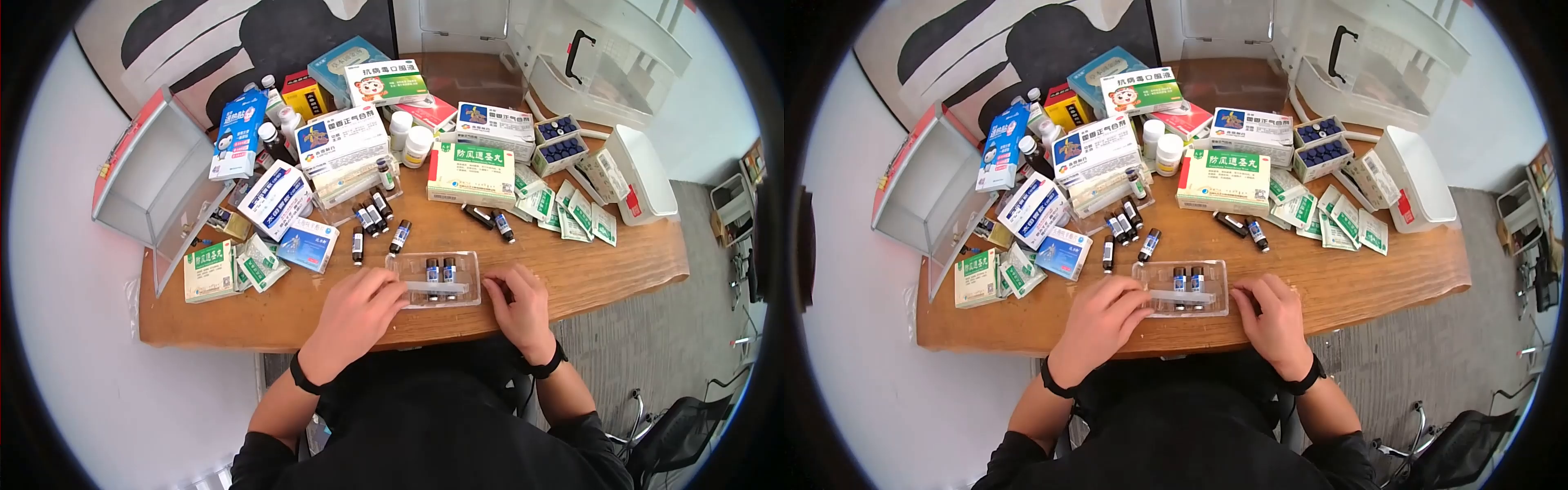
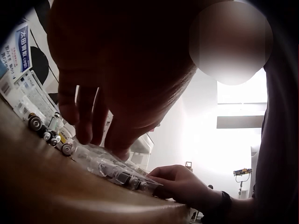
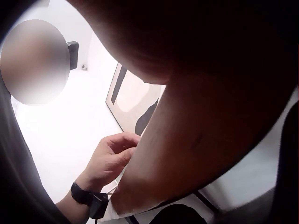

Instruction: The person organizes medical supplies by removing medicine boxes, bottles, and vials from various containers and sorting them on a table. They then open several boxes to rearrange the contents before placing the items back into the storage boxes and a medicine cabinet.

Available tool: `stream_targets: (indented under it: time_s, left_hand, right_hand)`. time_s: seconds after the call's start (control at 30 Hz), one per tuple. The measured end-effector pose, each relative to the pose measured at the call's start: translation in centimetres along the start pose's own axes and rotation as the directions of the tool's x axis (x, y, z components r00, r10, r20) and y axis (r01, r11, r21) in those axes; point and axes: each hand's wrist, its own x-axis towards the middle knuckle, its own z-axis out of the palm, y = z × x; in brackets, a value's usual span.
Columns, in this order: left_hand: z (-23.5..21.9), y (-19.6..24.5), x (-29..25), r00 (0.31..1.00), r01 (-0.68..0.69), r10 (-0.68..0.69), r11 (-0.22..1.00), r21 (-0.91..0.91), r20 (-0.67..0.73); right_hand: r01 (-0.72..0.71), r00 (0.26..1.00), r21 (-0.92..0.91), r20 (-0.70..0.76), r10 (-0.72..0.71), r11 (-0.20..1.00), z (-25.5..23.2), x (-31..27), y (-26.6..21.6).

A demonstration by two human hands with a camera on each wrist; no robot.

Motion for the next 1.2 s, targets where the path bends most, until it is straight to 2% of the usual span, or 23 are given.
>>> stream_targets:
  time_s: [0.13,0.27,0.33,0.4,0.5,0.57,0.6,0.67,0.7,0.77,0.9,0.97,1.1,1.17,1.2]
  left_hand:
    - [0.2,-0.4,-2.1,0.999,-0.043,0.042,0.999,-0.019,-0.029]
    - [0.9,-1.0,-3.5,0.998,0.004,-0.006,0.999,-0.036,-0.065]
    - [1.4,-0.7,-4.7,0.995,0.049,-0.053,0.997,-0.055,-0.079]
    - [1.6,-1.2,-4.6,0.990,0.015,-0.021,0.999,-0.047,-0.140]
    - [1.8,-1.0,-4.2,0.991,-0.009,0.008,1.000,-0.007,-0.134]
    - [1.7,-1.0,-3.9,0.992,-0.018,0.020,1.000,0.013,-0.122]
    - [1.6,-1.0,-3.9,0.993,-0.031,0.034,0.999,0.030,-0.116]
    - [1.6,-1.0,-3.9,0.993,-0.042,0.047,0.998,0.044,-0.106]
    - [1.5,-1.0,-3.8,0.993,-0.046,0.049,0.998,0.038,-0.107]
    - [1.4,-1.1,-3.6,0.993,-0.046,0.049,0.998,0.033,-0.107]
    - [1.4,-1.1,-3.9,0.994,-0.042,0.044,0.999,0.019,-0.099]
    - [1.3,-1.1,-3.9,0.995,-0.041,0.042,0.999,0.015,-0.094]
    - [1.5,-1.1,-3.7,0.992,-0.048,0.048,0.999,0.008,-0.117]
    - [1.7,-1.2,-3.8,0.991,-0.052,0.051,0.999,-0.004,-0.120]
    - [1.6,-1.2,-3.8,0.992,-0.045,0.045,0.999,0.001,-0.114]
  right_hand:
    - [0.064,0.997,-0.059,-0.042,-0.067,0.996,0.2,-0.2,-0.2]
    - [0.095,0.995,-0.092,-0.031,-0.098,0.991,0.0,-0.1,-0.1]
    - [0.065,0.998,-0.083,-0.020,-0.067,0.994,-0.1,-0.3,-0.3]
    - [0.047,0.999,-0.070,-0.023,-0.049,0.996,0.1,-0.3,-0.2]
    - [0.041,0.997,-0.014,-0.058,-0.042,0.999,0.2,-0.6,-0.1]
    - [0.145,0.985,0.023,-0.101,-0.142,0.989,0.1,-0.5,-0.1]
    - [0.141,0.985,0.022,-0.100,-0.139,0.990,-0.1,-0.3,-0.5]
    - [0.245,0.969,-0.045,-0.025,-0.246,0.969,-0.6,0.7,-1.9]
    - [0.243,0.969,-0.042,-0.027,-0.244,0.969,-0.4,1.1,-2.5]
    - [0.113,0.986,-0.064,0.134,-0.104,0.992,-0.1,1.7,-3.2]
    - [0.157,0.976,-0.020,0.158,-0.152,0.987,0.6,1.9,-2.3]
    - [0.128,0.970,0.010,0.209,-0.127,0.992,0.4,2.0,-2.2]
    - [0.048,0.979,0.056,0.194,-0.058,0.997,-1.1,2.4,-2.4]
    - [-0.174,0.980,0.048,0.111,0.168,0.984,-2.7,2.4,-2.3]
    - [-0.177,0.979,0.042,0.109,0.171,0.983,-3.5,2.6,-2.3]
